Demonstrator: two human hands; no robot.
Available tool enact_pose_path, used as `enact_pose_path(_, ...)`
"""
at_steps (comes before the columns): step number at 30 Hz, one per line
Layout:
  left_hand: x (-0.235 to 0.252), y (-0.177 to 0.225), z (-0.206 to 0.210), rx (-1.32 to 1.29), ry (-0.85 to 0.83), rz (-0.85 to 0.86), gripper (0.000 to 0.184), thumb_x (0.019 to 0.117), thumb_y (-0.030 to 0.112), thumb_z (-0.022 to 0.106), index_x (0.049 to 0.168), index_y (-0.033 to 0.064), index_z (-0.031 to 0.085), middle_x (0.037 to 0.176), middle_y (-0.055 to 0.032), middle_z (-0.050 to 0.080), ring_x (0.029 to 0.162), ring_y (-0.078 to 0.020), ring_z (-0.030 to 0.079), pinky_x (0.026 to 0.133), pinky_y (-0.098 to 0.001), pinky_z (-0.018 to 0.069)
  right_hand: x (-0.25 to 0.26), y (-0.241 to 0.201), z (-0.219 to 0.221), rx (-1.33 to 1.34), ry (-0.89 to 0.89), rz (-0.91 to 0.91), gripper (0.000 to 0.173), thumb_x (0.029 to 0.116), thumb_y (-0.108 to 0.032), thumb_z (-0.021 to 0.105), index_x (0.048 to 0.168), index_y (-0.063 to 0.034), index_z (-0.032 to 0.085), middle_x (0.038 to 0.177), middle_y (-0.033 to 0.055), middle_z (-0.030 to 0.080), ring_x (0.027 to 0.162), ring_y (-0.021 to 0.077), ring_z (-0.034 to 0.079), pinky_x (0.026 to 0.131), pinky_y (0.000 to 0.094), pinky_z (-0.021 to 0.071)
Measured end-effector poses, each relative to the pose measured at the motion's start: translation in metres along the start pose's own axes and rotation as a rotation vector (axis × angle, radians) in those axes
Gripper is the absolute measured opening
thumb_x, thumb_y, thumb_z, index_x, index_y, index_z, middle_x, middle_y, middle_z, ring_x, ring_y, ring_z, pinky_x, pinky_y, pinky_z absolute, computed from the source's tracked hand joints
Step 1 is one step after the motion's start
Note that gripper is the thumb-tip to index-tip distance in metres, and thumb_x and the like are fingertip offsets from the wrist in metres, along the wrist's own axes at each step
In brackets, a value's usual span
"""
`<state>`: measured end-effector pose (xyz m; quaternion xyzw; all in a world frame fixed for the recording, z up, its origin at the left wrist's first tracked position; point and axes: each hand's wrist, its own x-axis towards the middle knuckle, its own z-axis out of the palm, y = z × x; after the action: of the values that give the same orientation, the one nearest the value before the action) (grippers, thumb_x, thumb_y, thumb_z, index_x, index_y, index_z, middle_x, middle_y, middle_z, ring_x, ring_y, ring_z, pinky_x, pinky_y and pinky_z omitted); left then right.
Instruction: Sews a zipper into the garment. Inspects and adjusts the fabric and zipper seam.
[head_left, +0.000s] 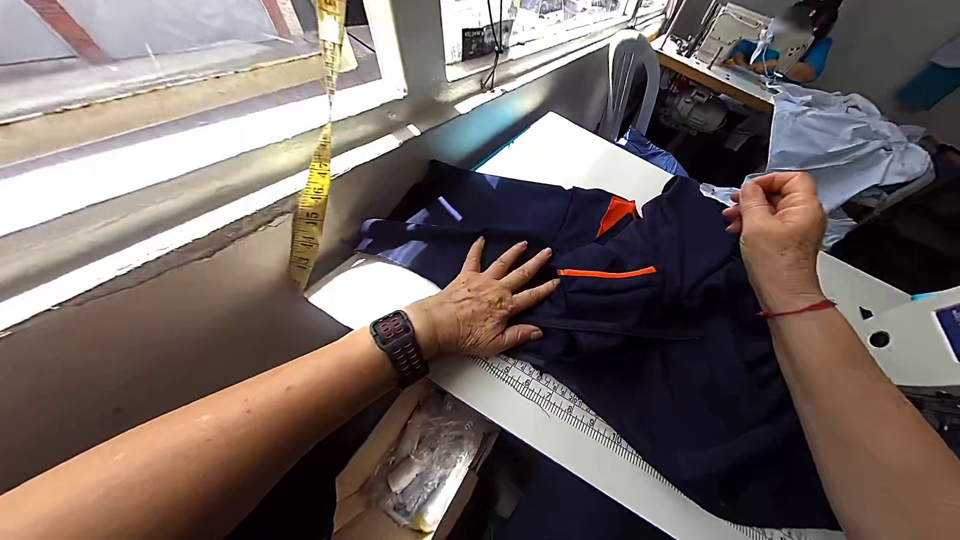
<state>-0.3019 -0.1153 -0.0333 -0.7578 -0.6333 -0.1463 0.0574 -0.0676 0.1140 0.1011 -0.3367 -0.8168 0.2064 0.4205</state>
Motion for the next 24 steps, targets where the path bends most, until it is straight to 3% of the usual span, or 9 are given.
enact_pose_path(3,0.001,0.001,-0.003,-0.002,-0.027,0.025,0.065,0.1006,0.066,0.027,0.145,0.0309,0.060,0.164,-0.0140,0.038,0.149,-0.0532,0.030,0.101,-0.0886,0.0165,0.003,0.018,0.034,-0.122,-0.402,0.276,0.073,0.0932,-0.031,0.075,0.143,0.0096,0.040,0.124,0.0332,0.059,0.094,0.0404,0.070,0.081,0.0552,0.0590)
enact_pose_path(6,0.003,0.003,-0.008,-0.015,-0.101,-0.036,0.066,0.1002,0.067,0.030,0.147,0.0297,0.058,0.165,-0.0130,0.035,0.152,-0.0512,0.024,0.105,-0.0867,0.0123,0.005,0.016,0.072,-0.328,-0.691,0.200,0.028,0.0946,-0.016,0.073,0.113,0.0052,0.070,0.104,0.0236,0.070,0.103,0.0379,0.066,0.093,0.0567,0.0493)
enact_pose_path(10,0.005,0.004,-0.009,-0.015,-0.072,-0.075,0.077,0.0995,0.067,0.032,0.155,0.0154,0.047,0.163,-0.0139,0.039,0.151,-0.0489,0.029,0.105,-0.0863,0.0158,0.019,0.008,0.045,-0.078,-0.244,-0.017,0.013,0.0952,-0.008,0.069,0.099,0.0031,0.074,0.098,0.0177,0.071,0.095,0.0262,0.067,0.088,0.0449,0.0522)
enact_pose_path(12,0.004,0.006,-0.007,-0.020,-0.048,-0.084,0.077,0.0996,0.064,0.034,0.155,0.0110,0.046,0.162,-0.0148,0.041,0.150,-0.0490,0.031,0.104,-0.0865,0.0166,0.007,0.009,0.004,0.179,0.081,-0.138,0.012,0.0970,-0.009,0.065,0.104,-0.0003,0.066,0.096,0.0011,0.067,0.088,0.0033,0.064,0.083,0.0237,0.0542)
enact_pose_path(14,0.004,0.007,-0.006,-0.023,-0.030,-0.085,0.077,0.0993,0.063,0.034,0.153,0.0092,0.049,0.161,-0.0164,0.041,0.148,-0.0503,0.033,0.103,-0.0873,0.0170,-0.039,0.012,-0.039,0.245,0.213,-0.043,0.011,0.1032,-0.014,0.056,0.112,-0.0084,0.054,0.094,-0.0105,0.060,0.082,-0.0050,0.060,0.077,0.0175,0.0529)
enact_pose_path(17,0.003,0.006,-0.004,-0.021,-0.020,-0.080,0.086,0.0974,0.072,0.028,0.153,0.0102,0.050,0.161,-0.0172,0.041,0.148,-0.0512,0.033,0.104,-0.0874,0.0165,-0.139,0.038,-0.077,-0.088,-0.201,0.404,0.024,0.1033,-0.016,0.051,0.115,0.0049,0.052,0.078,0.0050,0.062,0.057,0.0088,0.059,0.054,0.0275,0.0518)
enact_pose_path(19,0.003,0.005,-0.004,-0.021,-0.022,-0.059,0.086,0.0971,0.073,0.026,0.152,0.0124,0.051,0.162,-0.0175,0.040,0.148,-0.0520,0.033,0.103,-0.0877,0.0162,-0.172,0.034,-0.103,-0.397,-0.605,0.433,0.036,0.0985,-0.025,0.060,0.115,0.0069,0.063,0.079,0.0155,0.069,0.064,0.0279,0.067,0.061,0.0493,0.0565)
enact_pose_path(21,0.003,0.003,-0.003,-0.022,-0.013,-0.035,0.082,0.0975,0.072,0.026,0.150,0.0156,0.055,0.161,-0.0185,0.041,0.146,-0.0535,0.034,0.101,-0.0885,0.0177,-0.180,-0.009,-0.119,-0.519,-0.673,0.239,0.033,0.0992,-0.029,0.062,0.102,0.0030,0.071,0.071,0.0157,0.068,0.062,0.0311,0.067,0.058,0.0533,0.0528)
enact_pose_path(24,0.000,0.002,-0.006,-0.034,-0.025,-0.027,0.084,0.0955,0.076,0.025,0.148,0.0192,0.057,0.162,-0.0189,0.039,0.147,-0.0540,0.033,0.102,-0.0887,0.0163,-0.173,-0.048,-0.090,-0.351,-0.380,-0.235,0.029,0.1019,-0.031,0.059,0.096,-0.0072,0.074,0.081,0.0034,0.071,0.074,0.0101,0.064,0.067,0.0265,0.0529)
